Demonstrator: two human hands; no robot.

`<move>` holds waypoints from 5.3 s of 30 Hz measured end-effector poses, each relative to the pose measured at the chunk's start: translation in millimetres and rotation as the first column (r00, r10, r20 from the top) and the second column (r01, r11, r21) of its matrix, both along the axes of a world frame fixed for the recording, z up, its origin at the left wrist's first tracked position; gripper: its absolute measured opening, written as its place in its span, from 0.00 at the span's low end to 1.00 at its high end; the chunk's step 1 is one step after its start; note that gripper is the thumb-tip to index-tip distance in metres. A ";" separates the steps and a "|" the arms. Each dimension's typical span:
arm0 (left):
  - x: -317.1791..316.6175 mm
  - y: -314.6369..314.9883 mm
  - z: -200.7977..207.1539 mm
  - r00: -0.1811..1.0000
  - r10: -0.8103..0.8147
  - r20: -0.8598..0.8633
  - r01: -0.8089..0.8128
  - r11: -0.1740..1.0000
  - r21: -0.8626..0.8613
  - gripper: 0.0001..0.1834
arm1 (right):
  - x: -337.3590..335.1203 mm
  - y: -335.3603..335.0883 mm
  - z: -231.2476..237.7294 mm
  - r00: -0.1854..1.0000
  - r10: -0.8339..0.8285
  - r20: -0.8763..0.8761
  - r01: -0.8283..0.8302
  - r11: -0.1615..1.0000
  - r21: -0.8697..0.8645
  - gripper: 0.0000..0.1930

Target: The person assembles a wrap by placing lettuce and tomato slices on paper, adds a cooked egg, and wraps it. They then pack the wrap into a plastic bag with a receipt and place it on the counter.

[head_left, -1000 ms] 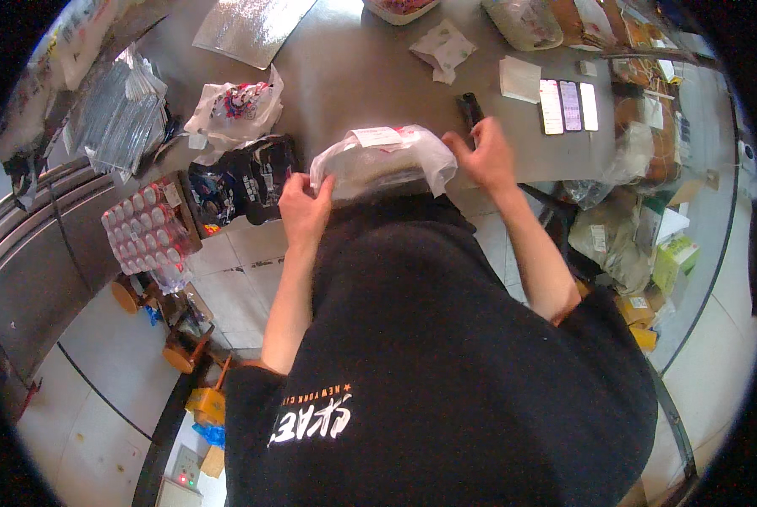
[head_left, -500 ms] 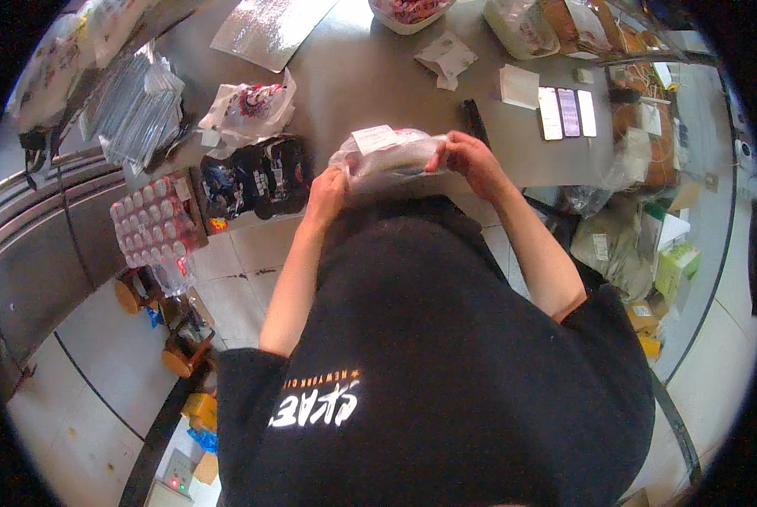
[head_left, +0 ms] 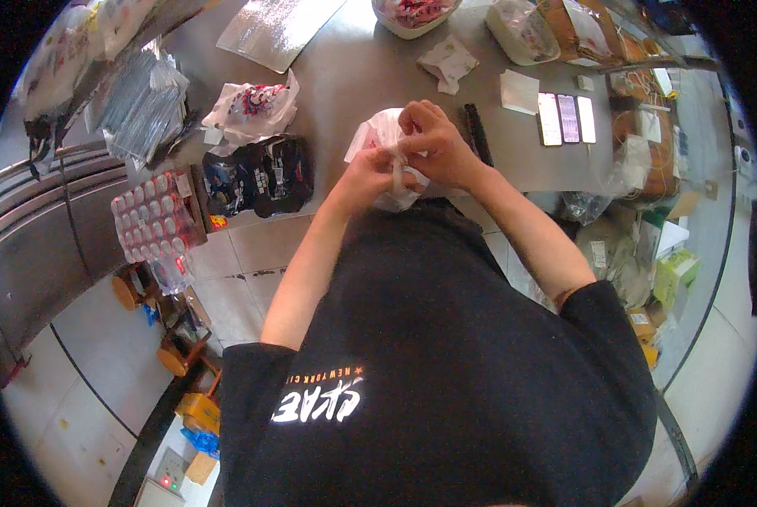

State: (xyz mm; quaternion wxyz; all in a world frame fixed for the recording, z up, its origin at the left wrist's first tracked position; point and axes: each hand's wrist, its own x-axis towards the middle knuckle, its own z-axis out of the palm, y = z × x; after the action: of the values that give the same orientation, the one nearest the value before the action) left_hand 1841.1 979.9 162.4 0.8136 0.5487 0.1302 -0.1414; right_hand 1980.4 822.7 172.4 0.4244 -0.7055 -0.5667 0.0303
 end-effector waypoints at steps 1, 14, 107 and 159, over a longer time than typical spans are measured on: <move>2.3 1.4 -7.5 0.998 -0.037 0.046 0.036 0.999 0.018 0.13 | 7.1 -0.2 -4.6 0.997 0.046 -0.067 -0.049 0.998 -0.035 0.09; -3.6 3.5 -67.2 0.910 0.269 -0.316 -0.238 0.962 0.133 0.07 | 3.2 -37.7 -62.7 0.445 -0.417 -0.793 0.037 0.893 -0.449 0.19; 41.1 -8.8 -69.1 0.939 0.343 -0.012 -0.312 0.867 0.389 0.08 | 66.1 20.2 -62.7 0.974 0.221 0.051 -0.166 0.848 -0.503 0.16; -354.5 -100.1 -151.5 -0.215 0.833 -0.509 -0.327 0.430 0.842 0.11 | 366.1 522.7 -137.8 0.782 -0.507 -0.363 0.534 0.845 -0.030 0.07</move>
State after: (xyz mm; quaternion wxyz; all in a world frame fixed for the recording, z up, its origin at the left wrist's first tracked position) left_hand 1486.6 879.8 10.9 0.3562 0.3448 0.8684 0.0111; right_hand 2346.5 1345.5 34.7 0.5379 -0.8004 -0.2640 0.0183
